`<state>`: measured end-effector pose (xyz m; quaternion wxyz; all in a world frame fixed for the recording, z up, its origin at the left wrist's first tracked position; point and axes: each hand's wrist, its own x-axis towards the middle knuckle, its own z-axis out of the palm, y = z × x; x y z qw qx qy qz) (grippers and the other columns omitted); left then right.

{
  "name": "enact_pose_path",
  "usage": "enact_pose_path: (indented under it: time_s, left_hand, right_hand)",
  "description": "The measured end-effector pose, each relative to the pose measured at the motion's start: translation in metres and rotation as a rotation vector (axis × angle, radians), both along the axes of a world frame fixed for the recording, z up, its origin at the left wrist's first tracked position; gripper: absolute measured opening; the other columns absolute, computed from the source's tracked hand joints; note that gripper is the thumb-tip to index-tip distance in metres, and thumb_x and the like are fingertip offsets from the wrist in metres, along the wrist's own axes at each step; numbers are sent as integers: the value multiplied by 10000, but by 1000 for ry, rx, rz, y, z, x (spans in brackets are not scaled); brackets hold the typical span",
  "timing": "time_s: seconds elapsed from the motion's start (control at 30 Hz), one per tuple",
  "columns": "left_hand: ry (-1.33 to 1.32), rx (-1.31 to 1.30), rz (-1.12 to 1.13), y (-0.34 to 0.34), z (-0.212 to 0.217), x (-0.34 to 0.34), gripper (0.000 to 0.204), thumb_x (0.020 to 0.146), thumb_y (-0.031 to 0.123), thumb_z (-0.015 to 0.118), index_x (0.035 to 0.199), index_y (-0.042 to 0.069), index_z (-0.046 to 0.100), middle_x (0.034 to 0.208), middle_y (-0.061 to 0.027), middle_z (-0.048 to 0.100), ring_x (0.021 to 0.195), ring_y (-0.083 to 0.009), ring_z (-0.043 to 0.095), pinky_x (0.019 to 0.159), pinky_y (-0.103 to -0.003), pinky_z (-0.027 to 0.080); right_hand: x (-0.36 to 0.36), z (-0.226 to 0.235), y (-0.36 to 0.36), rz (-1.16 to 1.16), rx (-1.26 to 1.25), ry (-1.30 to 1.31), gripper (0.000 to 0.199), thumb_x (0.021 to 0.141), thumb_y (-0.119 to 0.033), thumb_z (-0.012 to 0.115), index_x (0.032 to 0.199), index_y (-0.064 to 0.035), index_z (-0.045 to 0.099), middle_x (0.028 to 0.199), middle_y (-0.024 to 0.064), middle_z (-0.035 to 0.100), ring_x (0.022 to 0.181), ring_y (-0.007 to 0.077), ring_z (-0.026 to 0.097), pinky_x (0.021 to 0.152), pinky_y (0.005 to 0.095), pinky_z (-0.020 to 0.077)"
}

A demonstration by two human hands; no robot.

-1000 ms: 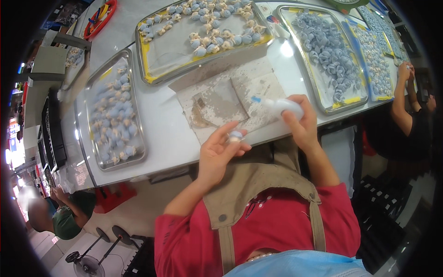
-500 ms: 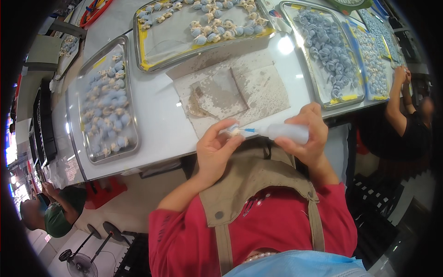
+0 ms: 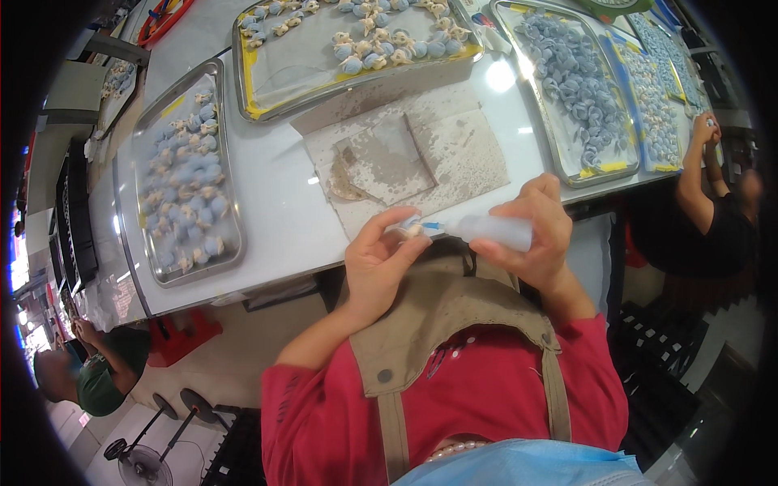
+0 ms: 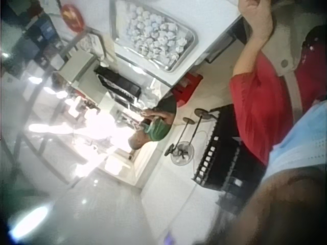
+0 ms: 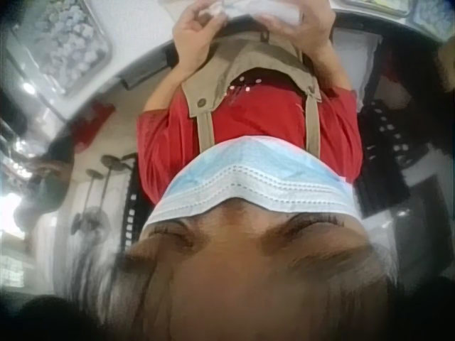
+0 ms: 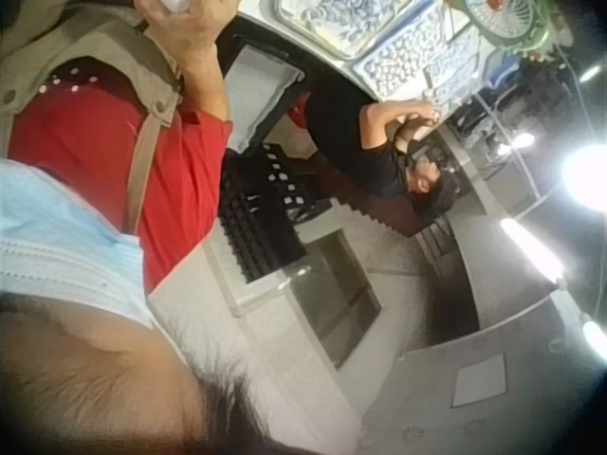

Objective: The person repeatedly picks up small blue and white decorative items from a tray, applies a small amount of white liquid from a squeeze bottle, and attaches a small white piece to each item. The finished items are placed onto a metal tray. The process is repeated continuously throughout the clip.

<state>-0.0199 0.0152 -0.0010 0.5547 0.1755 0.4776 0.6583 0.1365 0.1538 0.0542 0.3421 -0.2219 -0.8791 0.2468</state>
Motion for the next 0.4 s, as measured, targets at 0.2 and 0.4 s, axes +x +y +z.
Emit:
enact_pose_path:
  time_s: [0.2, 0.4]
  left_hand:
    - [37, 4, 22, 2, 0, -1, 365, 821, -66, 590, 1166, -18, 482, 1029, -85, 578, 890, -117, 569, 778, -228, 465]
    - [-2, -1, 15, 3, 0, 0, 410, 830, -58, 577, 1211, 5, 440, 1100, -105, 555, 895, -128, 579, 771, -214, 465]
  right_hand:
    - [2, -2, 1, -31, -22, 29, 354, 550, -237, 835, 734, -58, 591, 669, 26, 564, 653, 214, 445, 635, 313, 358]
    - [7, -4, 4, -38, -24, 9, 366, 556, -244, 836, 752, -56, 591, 673, 25, 572, 658, 214, 453, 637, 316, 371]
